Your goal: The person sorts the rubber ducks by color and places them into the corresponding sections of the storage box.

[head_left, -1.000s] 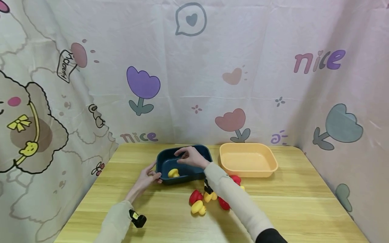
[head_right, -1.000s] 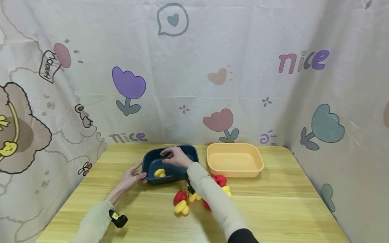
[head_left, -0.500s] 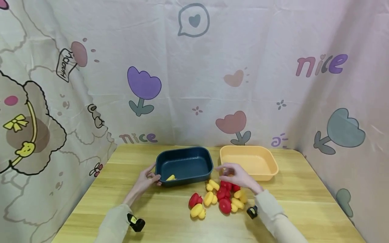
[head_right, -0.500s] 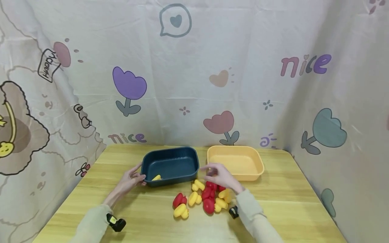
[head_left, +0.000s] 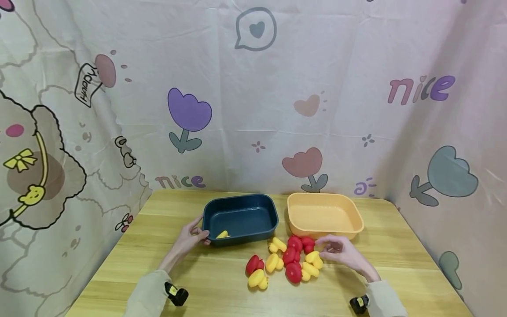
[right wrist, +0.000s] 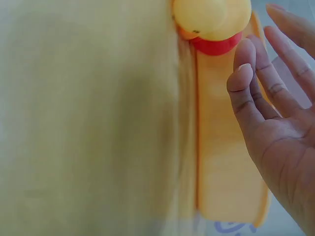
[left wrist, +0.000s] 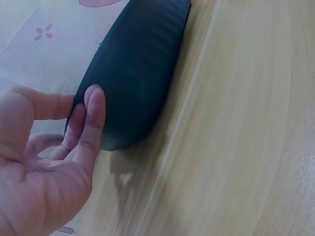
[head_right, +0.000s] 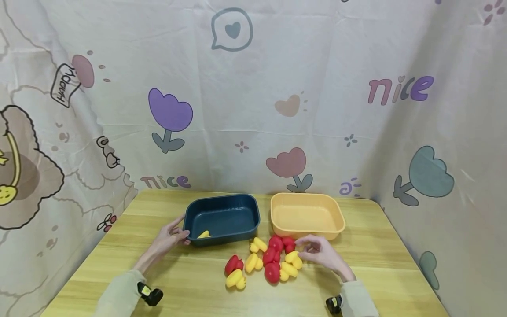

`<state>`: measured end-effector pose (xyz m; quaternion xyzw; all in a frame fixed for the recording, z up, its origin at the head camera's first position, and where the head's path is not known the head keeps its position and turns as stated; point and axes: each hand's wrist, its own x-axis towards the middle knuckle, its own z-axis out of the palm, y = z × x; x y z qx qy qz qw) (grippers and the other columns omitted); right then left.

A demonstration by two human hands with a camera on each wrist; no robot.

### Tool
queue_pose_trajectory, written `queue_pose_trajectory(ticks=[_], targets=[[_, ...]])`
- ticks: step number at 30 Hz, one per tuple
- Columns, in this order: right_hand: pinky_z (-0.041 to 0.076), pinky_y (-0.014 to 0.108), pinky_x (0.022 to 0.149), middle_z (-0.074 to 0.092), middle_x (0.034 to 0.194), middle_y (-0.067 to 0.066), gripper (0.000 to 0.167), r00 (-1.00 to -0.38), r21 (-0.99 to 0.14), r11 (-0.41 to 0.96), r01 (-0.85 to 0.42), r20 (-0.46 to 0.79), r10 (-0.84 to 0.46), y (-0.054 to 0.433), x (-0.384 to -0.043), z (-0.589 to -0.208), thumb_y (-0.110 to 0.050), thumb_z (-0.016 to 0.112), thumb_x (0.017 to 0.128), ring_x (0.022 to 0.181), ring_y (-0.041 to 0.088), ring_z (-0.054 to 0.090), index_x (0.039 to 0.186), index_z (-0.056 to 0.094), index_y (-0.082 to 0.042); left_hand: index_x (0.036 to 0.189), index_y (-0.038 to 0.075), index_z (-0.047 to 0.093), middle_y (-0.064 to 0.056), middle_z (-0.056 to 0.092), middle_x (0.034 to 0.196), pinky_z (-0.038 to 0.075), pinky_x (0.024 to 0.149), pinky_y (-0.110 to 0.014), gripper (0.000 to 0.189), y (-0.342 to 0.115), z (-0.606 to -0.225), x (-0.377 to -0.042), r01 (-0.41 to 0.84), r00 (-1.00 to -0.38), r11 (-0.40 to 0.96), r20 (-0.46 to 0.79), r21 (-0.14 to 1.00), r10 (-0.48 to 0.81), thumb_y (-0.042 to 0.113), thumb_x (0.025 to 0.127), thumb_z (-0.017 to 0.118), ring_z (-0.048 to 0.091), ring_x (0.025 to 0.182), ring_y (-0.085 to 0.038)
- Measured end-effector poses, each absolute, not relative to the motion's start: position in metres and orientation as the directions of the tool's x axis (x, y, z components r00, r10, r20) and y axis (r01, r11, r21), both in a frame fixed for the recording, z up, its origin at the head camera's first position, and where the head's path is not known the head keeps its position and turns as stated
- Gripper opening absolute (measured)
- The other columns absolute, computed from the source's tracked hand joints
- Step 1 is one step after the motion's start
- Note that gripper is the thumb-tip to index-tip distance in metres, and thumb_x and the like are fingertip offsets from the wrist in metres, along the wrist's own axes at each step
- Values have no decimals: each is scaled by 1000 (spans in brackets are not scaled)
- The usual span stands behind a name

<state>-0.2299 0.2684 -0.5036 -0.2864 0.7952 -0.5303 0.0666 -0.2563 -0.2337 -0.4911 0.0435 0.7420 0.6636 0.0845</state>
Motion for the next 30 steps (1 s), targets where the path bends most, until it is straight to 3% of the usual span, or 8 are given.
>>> queue_pose_trajectory(ticks=[4,18,26,30], targets=[[61,24,76,62,114,36,38,-818,-903,248,-351,167,-550,274,-228,-510,4,68,89,89,8,66,125,58,15,161,3,13,-4,62,79,65,78,-31,75,-233,-491,-256,-49,-983,123,-69,991,173,0,100,56,72,75,-15],[57,21,72,63,114,35,38,-808,-926,212,-314,143,-572,280,-229,-520,3,68,90,86,2,63,123,58,17,161,4,13,-3,61,79,65,79,-31,75,-234,-493,-256,-51,-983,140,-75,989,168,2,100,57,72,76,-15],[55,20,70,70,114,17,40,-812,-934,237,-268,87,-578,280,-231,-521,-2,69,91,85,4,63,126,58,14,161,2,13,-3,60,79,65,79,-31,75,-234,-492,-256,-48,-983,130,-71,990,172,2,100,56,72,75,-14],[54,19,69,68,111,23,42,-810,-935,242,-258,73,-581,278,-231,-520,-3,70,90,85,5,62,127,58,14,161,3,13,-3,59,79,65,79,-31,75,-235,-492,-256,-52,-983,127,-73,991,167,1,100,56,72,75,-13]])
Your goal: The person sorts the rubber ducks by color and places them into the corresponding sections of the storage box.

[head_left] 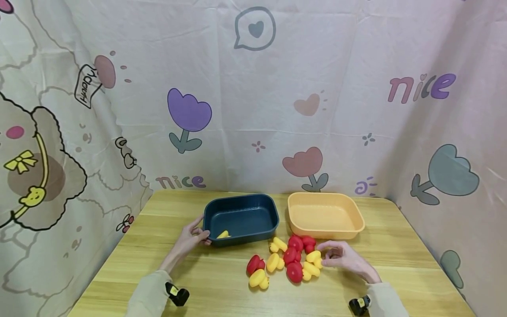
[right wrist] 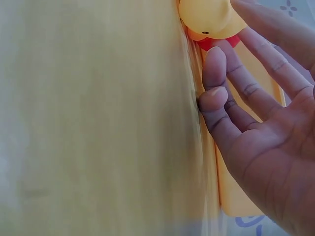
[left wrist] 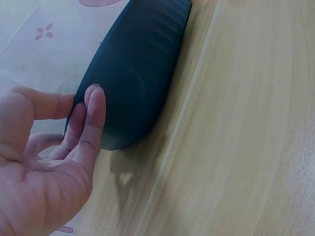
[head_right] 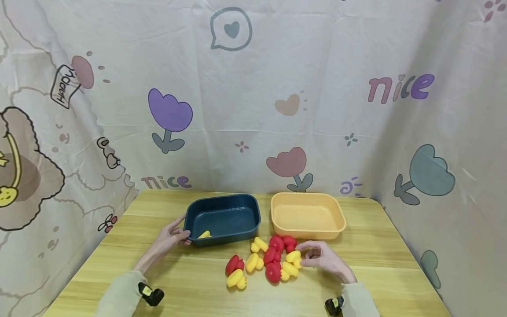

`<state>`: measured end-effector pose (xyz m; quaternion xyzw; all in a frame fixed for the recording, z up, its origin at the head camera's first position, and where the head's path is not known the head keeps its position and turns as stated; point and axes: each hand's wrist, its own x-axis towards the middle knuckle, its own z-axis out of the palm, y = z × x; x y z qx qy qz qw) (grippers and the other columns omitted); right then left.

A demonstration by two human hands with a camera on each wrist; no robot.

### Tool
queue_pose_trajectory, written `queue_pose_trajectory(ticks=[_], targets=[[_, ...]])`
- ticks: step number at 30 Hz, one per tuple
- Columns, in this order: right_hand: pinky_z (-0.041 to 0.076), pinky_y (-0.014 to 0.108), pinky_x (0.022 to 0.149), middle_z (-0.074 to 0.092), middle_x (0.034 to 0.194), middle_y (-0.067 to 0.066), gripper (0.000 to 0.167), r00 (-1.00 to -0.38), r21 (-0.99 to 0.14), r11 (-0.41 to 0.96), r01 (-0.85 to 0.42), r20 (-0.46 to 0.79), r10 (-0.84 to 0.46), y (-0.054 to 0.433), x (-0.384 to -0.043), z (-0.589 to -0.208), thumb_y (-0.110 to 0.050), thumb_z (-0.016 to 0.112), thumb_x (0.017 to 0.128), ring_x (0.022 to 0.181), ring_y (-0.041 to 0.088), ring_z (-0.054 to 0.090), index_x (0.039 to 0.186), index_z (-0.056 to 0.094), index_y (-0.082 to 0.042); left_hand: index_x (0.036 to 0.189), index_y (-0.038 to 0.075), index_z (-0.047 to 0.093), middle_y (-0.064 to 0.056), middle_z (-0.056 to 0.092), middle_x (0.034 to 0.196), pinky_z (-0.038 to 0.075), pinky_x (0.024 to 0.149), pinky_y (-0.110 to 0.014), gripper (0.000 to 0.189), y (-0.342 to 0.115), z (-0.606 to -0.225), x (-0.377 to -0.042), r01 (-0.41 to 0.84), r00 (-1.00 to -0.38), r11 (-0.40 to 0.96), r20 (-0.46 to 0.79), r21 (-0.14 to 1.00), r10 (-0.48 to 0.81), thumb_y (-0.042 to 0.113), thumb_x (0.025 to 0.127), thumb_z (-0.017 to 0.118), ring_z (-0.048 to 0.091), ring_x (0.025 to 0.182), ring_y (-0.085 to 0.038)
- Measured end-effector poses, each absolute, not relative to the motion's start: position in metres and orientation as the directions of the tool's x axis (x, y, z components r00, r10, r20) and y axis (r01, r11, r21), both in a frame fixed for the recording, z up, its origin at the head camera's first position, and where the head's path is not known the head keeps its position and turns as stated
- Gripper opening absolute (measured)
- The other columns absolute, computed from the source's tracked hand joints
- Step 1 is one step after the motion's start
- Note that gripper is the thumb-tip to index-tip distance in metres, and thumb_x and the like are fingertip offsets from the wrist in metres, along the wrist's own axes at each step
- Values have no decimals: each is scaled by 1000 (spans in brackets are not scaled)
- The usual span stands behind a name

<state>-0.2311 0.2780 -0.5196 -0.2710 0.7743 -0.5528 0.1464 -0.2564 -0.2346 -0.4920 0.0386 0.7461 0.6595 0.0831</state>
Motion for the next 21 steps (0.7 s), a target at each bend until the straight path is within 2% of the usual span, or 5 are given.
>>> queue_pose_trajectory(ticks=[6,11,21], targets=[[52,18,66,69,104,14,45,-815,-928,282,-242,37,-578,276,-233,-520,-6,73,89,79,3,60,128,59,11,162,4,13,-2,59,79,65,80,-31,76,-234,-491,-256,-53,-983,124,-74,991,169,2,100,57,72,75,-14],[49,17,64,71,108,7,43,-831,-912,334,-237,11,-557,273,-233,-519,-11,74,89,76,4,59,126,62,7,162,5,13,-2,59,79,65,80,-30,76,-235,-492,-256,-56,-982,115,-75,992,174,1,100,56,72,76,-14],[48,17,66,68,108,21,39,-830,-902,356,-245,5,-558,270,-233,-517,-11,75,88,77,5,58,123,65,4,162,5,14,-2,59,79,65,79,-29,75,-235,-492,-256,-55,-982,109,-74,993,174,1,100,56,72,76,-13]])
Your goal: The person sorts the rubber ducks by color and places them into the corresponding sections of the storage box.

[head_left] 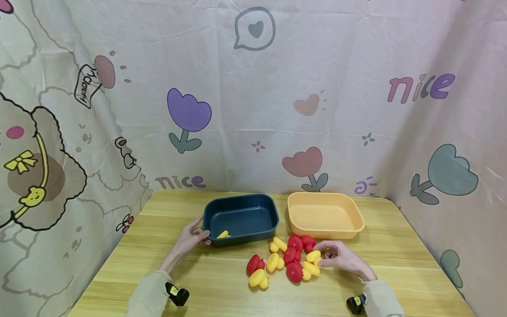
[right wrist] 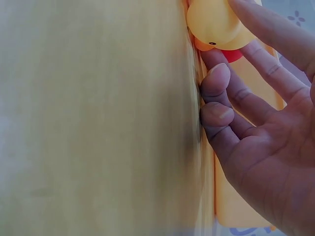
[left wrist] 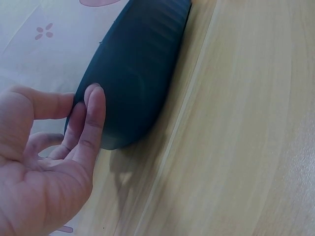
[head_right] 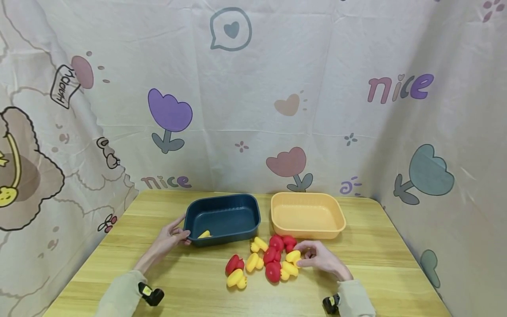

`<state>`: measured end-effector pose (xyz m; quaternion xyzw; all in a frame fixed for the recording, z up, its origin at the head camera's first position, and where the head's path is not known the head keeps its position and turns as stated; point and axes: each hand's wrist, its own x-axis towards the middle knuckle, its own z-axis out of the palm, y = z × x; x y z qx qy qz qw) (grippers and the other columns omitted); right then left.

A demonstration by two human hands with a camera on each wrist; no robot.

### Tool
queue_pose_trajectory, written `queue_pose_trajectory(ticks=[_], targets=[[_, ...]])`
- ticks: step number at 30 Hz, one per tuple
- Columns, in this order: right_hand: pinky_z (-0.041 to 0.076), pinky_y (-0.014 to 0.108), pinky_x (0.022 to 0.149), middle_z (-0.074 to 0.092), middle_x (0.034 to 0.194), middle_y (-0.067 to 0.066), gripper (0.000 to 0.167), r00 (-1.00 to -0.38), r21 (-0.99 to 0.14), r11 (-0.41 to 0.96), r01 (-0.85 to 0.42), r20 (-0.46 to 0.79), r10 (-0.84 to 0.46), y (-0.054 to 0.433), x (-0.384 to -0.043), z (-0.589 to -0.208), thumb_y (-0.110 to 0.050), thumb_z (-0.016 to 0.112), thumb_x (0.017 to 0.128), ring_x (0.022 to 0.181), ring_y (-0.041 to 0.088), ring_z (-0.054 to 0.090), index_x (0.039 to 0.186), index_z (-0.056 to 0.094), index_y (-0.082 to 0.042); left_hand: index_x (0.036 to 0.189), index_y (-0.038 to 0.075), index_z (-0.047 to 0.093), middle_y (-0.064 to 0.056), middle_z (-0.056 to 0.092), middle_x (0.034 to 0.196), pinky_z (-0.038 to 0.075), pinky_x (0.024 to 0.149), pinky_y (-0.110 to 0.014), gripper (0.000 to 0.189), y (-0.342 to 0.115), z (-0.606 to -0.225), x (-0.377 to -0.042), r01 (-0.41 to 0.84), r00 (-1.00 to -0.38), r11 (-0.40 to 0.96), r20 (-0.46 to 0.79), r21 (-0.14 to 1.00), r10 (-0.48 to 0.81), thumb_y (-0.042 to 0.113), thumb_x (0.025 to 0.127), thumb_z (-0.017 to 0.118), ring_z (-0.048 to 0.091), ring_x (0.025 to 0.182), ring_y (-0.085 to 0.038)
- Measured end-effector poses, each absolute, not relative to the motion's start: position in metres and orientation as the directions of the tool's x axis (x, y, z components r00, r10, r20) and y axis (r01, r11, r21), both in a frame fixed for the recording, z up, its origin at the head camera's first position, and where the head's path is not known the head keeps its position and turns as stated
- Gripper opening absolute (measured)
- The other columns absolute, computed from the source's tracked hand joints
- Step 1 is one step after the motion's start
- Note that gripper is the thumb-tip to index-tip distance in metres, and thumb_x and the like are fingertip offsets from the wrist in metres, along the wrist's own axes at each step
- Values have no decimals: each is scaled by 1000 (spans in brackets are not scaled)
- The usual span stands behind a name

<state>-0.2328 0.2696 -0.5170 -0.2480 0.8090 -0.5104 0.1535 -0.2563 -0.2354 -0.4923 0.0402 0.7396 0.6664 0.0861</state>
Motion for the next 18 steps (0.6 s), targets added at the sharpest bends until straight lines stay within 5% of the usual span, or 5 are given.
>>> queue_pose_trajectory(ticks=[18], targets=[[52,18,70,65,100,4,31,-818,-915,304,-265,47,-573,267,-233,-516,-5,76,84,81,3,60,107,59,8,162,4,13,-1,61,80,64,79,-28,75,-236,-493,-257,-56,-981,97,-73,994,181,0,100,55,71,74,-11]])
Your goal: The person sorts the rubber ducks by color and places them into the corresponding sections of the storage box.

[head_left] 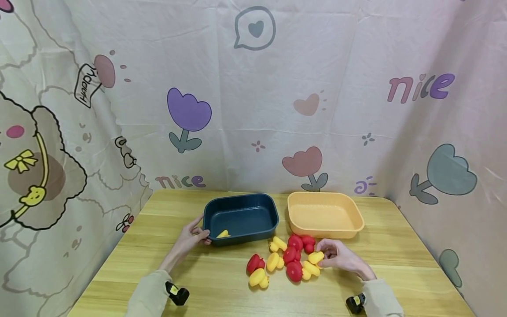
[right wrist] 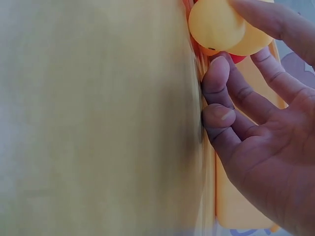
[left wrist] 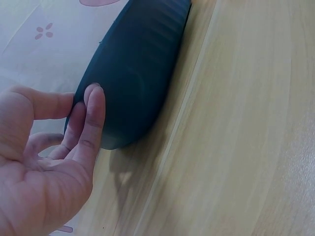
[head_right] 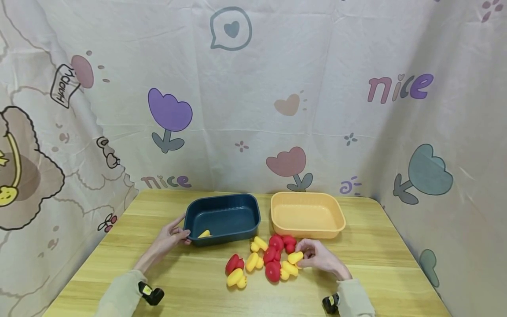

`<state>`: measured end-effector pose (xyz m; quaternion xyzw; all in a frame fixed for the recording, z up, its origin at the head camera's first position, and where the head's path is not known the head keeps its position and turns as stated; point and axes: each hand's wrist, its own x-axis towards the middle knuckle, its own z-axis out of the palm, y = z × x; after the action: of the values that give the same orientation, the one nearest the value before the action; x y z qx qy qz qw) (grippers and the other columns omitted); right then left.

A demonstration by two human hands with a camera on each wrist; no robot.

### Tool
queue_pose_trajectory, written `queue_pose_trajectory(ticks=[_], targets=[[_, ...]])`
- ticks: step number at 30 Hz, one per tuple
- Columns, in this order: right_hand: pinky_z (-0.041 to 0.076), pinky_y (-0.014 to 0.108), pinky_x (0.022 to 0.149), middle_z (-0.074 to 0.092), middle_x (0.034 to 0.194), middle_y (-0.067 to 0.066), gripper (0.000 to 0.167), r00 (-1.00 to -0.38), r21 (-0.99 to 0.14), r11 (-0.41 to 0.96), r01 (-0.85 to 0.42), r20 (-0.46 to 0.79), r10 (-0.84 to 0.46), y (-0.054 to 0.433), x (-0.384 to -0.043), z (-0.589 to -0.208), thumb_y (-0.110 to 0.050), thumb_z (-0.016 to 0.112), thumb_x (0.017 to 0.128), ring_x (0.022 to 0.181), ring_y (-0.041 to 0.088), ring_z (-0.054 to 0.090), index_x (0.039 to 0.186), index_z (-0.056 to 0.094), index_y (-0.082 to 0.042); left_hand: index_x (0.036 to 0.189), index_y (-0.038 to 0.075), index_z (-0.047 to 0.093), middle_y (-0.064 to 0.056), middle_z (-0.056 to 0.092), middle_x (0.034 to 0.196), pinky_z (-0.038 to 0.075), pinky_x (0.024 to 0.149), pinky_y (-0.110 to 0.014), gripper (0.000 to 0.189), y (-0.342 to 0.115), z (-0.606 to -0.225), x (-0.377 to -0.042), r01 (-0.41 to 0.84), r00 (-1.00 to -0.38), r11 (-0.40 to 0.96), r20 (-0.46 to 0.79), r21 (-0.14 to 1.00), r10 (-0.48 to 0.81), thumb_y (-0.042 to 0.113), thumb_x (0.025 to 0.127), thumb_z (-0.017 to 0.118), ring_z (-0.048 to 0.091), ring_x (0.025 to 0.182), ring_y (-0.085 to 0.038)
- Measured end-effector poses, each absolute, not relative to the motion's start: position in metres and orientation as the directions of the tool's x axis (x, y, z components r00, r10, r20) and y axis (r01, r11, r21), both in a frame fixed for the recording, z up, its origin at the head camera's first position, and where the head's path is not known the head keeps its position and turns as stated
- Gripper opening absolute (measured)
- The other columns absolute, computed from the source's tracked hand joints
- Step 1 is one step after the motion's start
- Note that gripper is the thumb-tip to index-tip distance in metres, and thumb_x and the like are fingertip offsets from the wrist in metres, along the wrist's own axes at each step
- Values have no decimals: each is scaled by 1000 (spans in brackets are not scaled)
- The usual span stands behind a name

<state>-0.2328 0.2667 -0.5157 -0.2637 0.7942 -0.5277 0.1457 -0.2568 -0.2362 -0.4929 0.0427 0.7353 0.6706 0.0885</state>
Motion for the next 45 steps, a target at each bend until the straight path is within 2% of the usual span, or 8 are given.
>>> queue_pose_trajectory(ticks=[6,12,17,26,29,34,39,45], targets=[[55,19,74,65,103,-2,33,-821,-919,294,-263,54,-568,267,-233,-517,-4,76,83,86,4,64,108,58,8,162,4,13,-1,60,79,64,78,-27,75,-235,-493,-257,-53,-981,91,-69,994,184,-1,100,55,71,73,-10],[60,22,82,63,113,19,38,-838,-937,269,-225,45,-544,270,-230,-516,1,73,83,94,10,69,114,55,12,161,3,14,-1,60,78,65,78,-29,75,-235,-492,-256,-52,-982,101,-69,994,174,0,99,56,72,73,-11],[63,25,80,56,120,29,44,-872,-944,274,-184,28,-488,271,-228,-510,3,70,82,93,11,71,119,50,15,161,4,15,-1,61,77,65,78,-29,75,-234,-492,-256,-50,-984,112,-68,992,167,-1,99,56,72,73,-11],[65,31,80,56,118,18,49,-902,-964,226,-144,33,-431,267,-228,-500,3,68,86,93,14,71,127,45,16,161,3,15,-1,61,78,65,80,-33,75,-234,-492,-257,-47,-982,99,-64,994,176,-1,99,56,71,72,-11],[60,30,91,59,122,19,48,-934,-947,291,-135,23,-358,264,-228,-495,-5,73,86,101,15,68,127,51,10,161,3,14,-1,61,78,65,79,-32,75,-234,-491,-256,-51,-982,96,-68,994,178,-1,99,55,71,73,-11],[57,25,89,68,121,17,43,-964,-923,369,-108,7,-265,258,-229,-486,-17,78,87,98,14,70,122,63,2,161,3,14,-1,62,79,65,80,-31,74,-235,-490,-256,-55,-982,105,-73,993,174,-1,100,55,71,73,-11],[58,19,86,74,117,15,41,-964,-928,332,-168,84,-253,248,-231,-479,-17,75,91,94,9,73,126,65,3,161,3,15,-2,61,78,65,79,-30,74,-235,-490,-256,-54,-982,108,-73,993,172,-1,99,55,71,73,-11],[60,21,84,75,109,20,36,-946,-905,308,-293,227,-233,234,-236,-468,-11,68,95,91,10,74,128,65,6,161,3,14,-1,62,79,64,78,-27,74,-235,-490,-256,-55,-982,107,-73,993,173,0,100,55,71,73,-11]])
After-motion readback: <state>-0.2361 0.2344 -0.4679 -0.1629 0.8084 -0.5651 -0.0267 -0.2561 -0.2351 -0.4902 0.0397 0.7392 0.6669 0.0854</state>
